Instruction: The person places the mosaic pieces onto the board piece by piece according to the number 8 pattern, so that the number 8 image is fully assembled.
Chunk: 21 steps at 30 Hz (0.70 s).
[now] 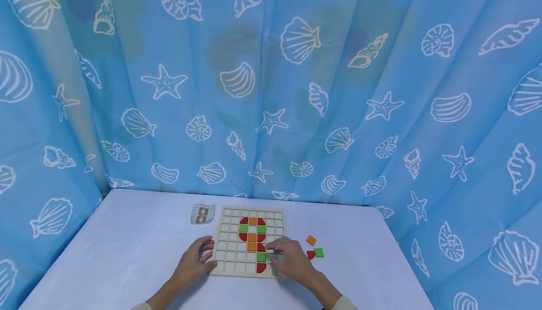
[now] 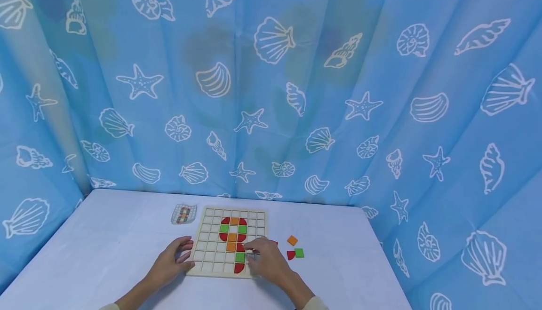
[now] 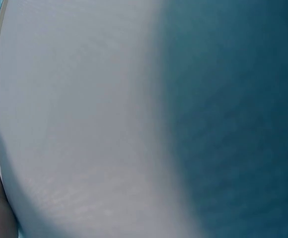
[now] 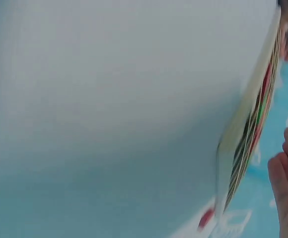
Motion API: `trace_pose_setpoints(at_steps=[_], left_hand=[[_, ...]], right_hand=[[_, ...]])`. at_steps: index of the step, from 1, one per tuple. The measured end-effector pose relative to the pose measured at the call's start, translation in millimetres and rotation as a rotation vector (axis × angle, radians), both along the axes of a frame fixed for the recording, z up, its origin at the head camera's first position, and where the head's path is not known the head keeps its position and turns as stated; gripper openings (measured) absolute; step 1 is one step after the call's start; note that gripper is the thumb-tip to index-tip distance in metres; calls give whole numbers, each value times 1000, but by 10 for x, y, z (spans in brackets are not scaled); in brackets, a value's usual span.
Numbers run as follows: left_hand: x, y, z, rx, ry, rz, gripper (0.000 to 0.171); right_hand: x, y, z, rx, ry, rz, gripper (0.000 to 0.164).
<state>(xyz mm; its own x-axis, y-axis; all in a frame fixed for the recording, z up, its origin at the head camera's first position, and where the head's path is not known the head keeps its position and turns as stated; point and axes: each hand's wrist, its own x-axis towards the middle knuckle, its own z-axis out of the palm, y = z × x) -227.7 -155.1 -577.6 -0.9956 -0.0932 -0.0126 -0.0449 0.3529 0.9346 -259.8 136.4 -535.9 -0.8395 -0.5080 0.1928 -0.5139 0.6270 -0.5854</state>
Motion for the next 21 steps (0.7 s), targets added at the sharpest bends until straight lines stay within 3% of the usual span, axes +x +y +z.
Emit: trace_pose_setpoints(at_steps=[6, 10, 13, 18, 21], left_hand=[[2, -7, 5, 0, -10, 0, 72], [8, -15, 2, -15, -16, 4, 72], [14, -19, 1, -9, -16, 7, 71], [12, -16, 3, 7, -8, 4, 71], [7, -14, 7, 10, -14, 3, 71]], right_hand=[[-244, 366, -35, 47, 98, -220, 29], [-344, 575, -93, 81, 54, -373, 31], [-390, 682, -137, 107, 16, -441, 34], [-428, 767, -181, 90, -9, -461, 35], [-449, 787, -201, 79, -17, -427, 34]])
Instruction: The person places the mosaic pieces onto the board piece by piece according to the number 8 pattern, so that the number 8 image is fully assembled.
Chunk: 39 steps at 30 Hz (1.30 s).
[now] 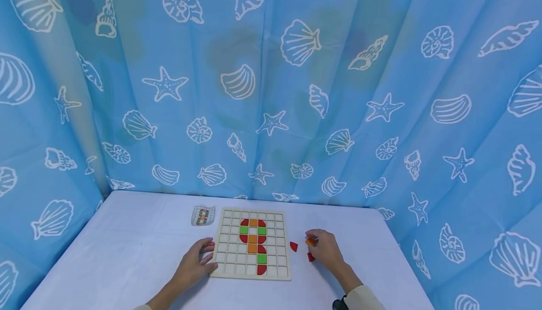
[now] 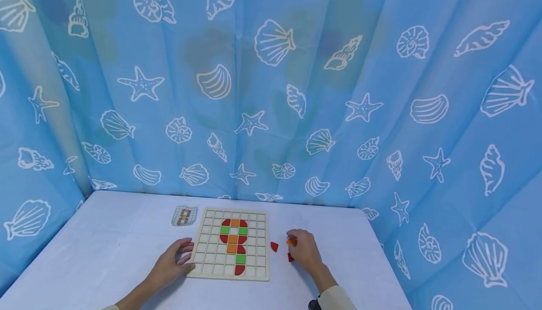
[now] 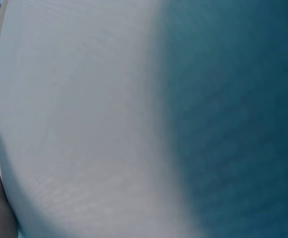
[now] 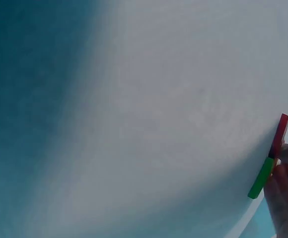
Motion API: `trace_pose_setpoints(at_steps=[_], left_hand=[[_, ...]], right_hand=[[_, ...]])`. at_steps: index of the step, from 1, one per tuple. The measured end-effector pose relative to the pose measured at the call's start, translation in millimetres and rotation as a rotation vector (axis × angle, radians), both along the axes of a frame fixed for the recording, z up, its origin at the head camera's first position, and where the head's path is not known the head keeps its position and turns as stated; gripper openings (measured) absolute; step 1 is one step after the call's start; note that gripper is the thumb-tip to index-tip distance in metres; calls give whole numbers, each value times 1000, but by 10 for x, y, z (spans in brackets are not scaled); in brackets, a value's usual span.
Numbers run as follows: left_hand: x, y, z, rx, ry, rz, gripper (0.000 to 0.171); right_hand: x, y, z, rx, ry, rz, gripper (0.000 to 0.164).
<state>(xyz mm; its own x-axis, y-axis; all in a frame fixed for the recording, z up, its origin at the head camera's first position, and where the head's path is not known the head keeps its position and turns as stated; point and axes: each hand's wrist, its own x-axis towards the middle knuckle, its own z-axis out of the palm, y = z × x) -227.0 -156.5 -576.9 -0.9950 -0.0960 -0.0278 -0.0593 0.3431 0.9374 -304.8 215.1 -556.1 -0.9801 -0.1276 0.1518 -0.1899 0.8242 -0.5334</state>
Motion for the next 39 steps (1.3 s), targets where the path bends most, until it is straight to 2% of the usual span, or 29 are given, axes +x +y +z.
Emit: trace_pose_setpoints(at_steps=[5, 11, 18, 25, 32, 39], left_hand=[[-6, 6, -7, -14, -4, 7, 72], [-3, 3, 7, -4, -2, 0, 71], [-13, 9, 20, -10, 4, 1, 71], [-12, 2, -29, 5, 16, 0, 71], [-11, -2, -40, -3, 25, -2, 70], [-15, 6, -24, 5, 24, 1, 71]], right_hand=[[-20, 11, -10, -3, -17, 51, 37], [-19, 12, -4, -23, -44, 27, 38], [-25, 14, -15, -22, -17, 35, 34], [12, -118, 25, -113, -63, 15, 32], [96, -452, 126, -107, -43, 141, 31], [230, -776, 206, -120, -60, 270, 30]])
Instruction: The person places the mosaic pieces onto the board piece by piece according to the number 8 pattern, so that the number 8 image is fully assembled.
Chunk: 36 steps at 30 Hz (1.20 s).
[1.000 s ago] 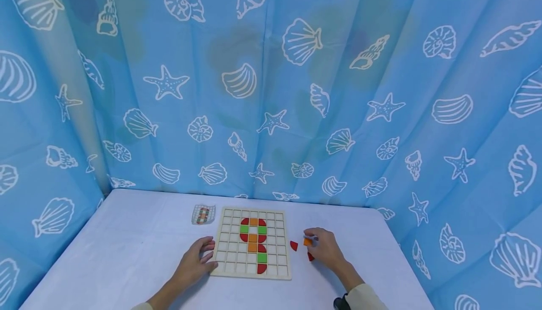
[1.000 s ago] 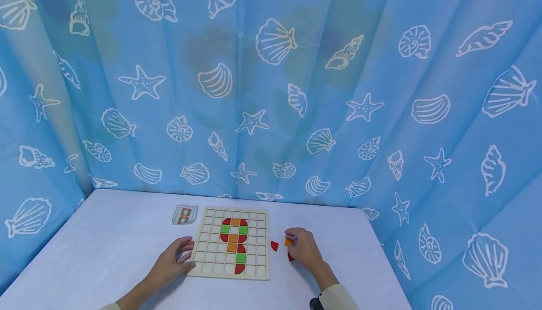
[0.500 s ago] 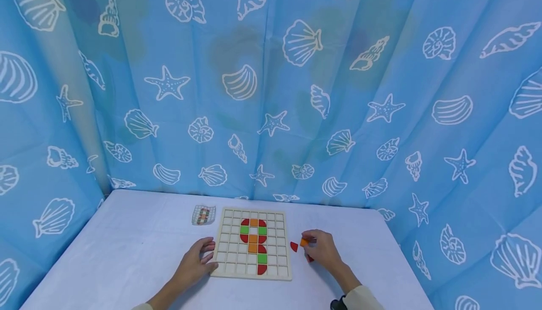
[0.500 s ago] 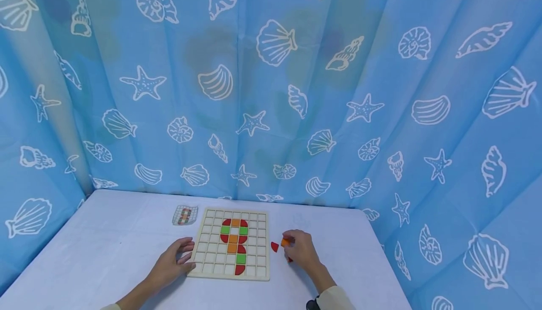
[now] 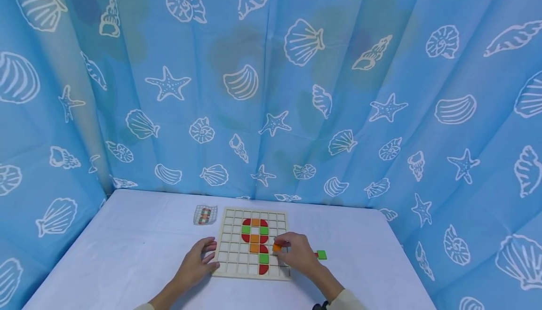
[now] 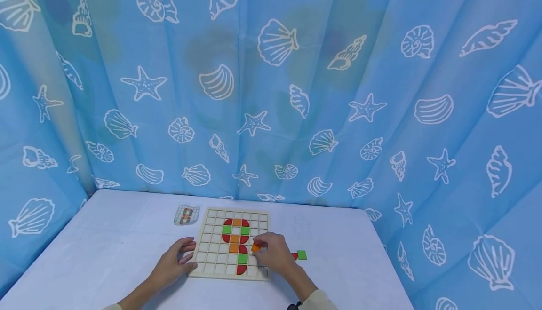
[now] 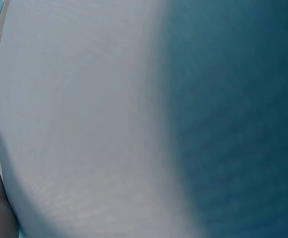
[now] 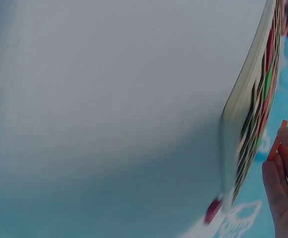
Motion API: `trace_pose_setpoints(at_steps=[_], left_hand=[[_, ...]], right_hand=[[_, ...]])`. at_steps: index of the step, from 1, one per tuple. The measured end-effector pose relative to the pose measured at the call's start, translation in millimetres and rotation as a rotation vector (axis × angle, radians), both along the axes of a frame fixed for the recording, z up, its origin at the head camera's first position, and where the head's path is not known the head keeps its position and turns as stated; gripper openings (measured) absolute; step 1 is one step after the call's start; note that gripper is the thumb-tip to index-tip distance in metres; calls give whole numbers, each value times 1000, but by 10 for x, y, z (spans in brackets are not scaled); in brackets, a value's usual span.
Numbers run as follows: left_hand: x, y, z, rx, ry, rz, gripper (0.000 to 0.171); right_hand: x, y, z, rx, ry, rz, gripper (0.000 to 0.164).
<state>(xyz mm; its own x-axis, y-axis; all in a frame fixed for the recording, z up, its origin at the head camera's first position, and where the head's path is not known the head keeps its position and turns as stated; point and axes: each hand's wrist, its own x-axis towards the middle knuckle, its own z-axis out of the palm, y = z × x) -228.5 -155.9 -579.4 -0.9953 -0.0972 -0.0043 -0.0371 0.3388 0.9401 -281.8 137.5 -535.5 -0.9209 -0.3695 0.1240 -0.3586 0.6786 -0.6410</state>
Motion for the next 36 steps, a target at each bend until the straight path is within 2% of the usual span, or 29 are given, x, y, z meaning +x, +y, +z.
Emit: trace_pose_setpoints(at_steps=[6, 11, 15, 23, 29, 36], left_hand=[[-15, 9, -4, 0, -2, 2, 72], [-28, 4, -6, -3, -3, -3, 72], [-24, -5, -11, 4, 9, -12, 72], [-17, -5, -6, 2, 26, -11, 72], [-12, -12, 19, 2, 17, -12, 72], [3, -22, -6, 3, 25, -21, 71]], right_hand=[[136, -224, 43, 25, -30, 84, 34], [210, -351, 29, 62, 29, 192, 29], [251, -414, 17, 81, 39, 258, 28], [322, -479, 22, 147, 44, 299, 26], [315, -490, 4, 130, 42, 322, 26], [295, -526, -13, 129, 33, 328, 23]])
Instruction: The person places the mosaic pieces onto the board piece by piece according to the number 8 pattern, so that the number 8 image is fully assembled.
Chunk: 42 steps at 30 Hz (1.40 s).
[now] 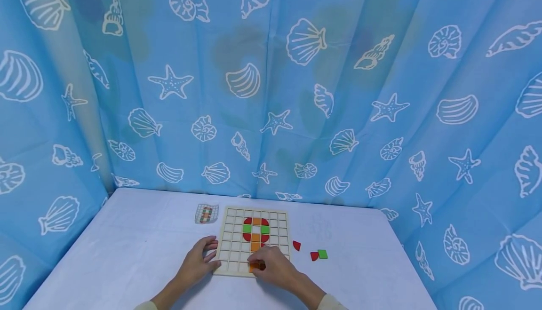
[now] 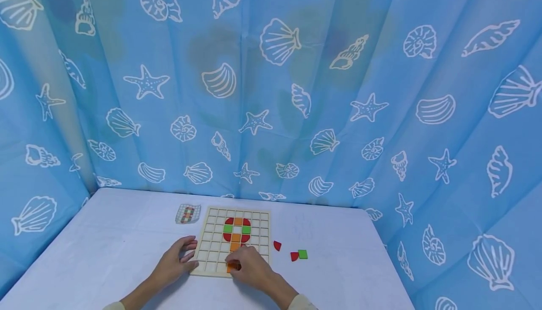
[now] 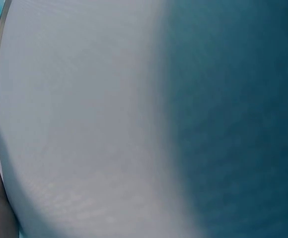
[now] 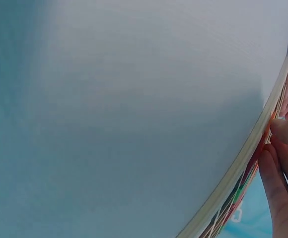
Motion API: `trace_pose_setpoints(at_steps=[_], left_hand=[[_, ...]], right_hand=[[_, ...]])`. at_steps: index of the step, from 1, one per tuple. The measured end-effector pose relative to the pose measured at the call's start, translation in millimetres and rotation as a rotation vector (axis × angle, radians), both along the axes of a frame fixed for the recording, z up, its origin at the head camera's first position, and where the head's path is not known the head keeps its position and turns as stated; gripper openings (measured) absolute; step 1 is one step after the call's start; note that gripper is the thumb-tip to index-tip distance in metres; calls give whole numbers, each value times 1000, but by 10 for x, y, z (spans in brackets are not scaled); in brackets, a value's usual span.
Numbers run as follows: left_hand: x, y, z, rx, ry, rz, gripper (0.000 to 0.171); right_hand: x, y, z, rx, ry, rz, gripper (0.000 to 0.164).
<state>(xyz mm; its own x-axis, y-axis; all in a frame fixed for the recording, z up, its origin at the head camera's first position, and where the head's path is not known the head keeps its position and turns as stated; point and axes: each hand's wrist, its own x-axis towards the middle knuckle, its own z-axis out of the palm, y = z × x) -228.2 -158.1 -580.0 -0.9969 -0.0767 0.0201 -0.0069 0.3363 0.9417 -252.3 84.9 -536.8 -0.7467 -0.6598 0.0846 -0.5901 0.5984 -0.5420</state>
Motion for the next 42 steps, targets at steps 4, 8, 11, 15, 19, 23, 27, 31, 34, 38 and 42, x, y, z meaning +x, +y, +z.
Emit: trace_pose_setpoints(at_steps=[4, 8, 11, 15, 19, 23, 27, 31, 34, 38, 42], left_hand=[[-5, 10, 1, 0, -8, -1, 71], [-18, 18, 2, -17, -8, 7, 71], [-23, 22, -6, -22, -9, 11, 71], [-18, 27, -20, -21, -14, 18, 71], [-9, 25, -21, -18, -15, 17, 71], [-3, 25, -4, -22, -14, 16, 71], [2, 26, 14, -36, -18, 21, 70], [-2, 27, 18, -25, -23, 20, 70], [-3, 25, 16, -16, -24, 16, 71], [0, 24, 9, -18, -25, 14, 71], [0, 24, 16, -19, -22, 12, 71]], right_hand=[[-12, 32, -8, -32, -13, -6, 23], [-87, 135, -7, -30, 5, -102, 26], [-190, 286, -11, -26, 35, -201, 29], [-333, 541, -58, -24, 89, -294, 30], [-420, 756, -114, 24, 152, -377, 29], [-454, 887, -151, 47, 164, -417, 28], [-468, 944, -165, 45, 135, -413, 28], [-475, 960, -142, 55, 127, -387, 29], [-481, 957, -124, 59, 114, -387, 31], [-489, 951, -127, 54, 84, -396, 33], [-497, 951, -139, 46, 83, -382, 33]])
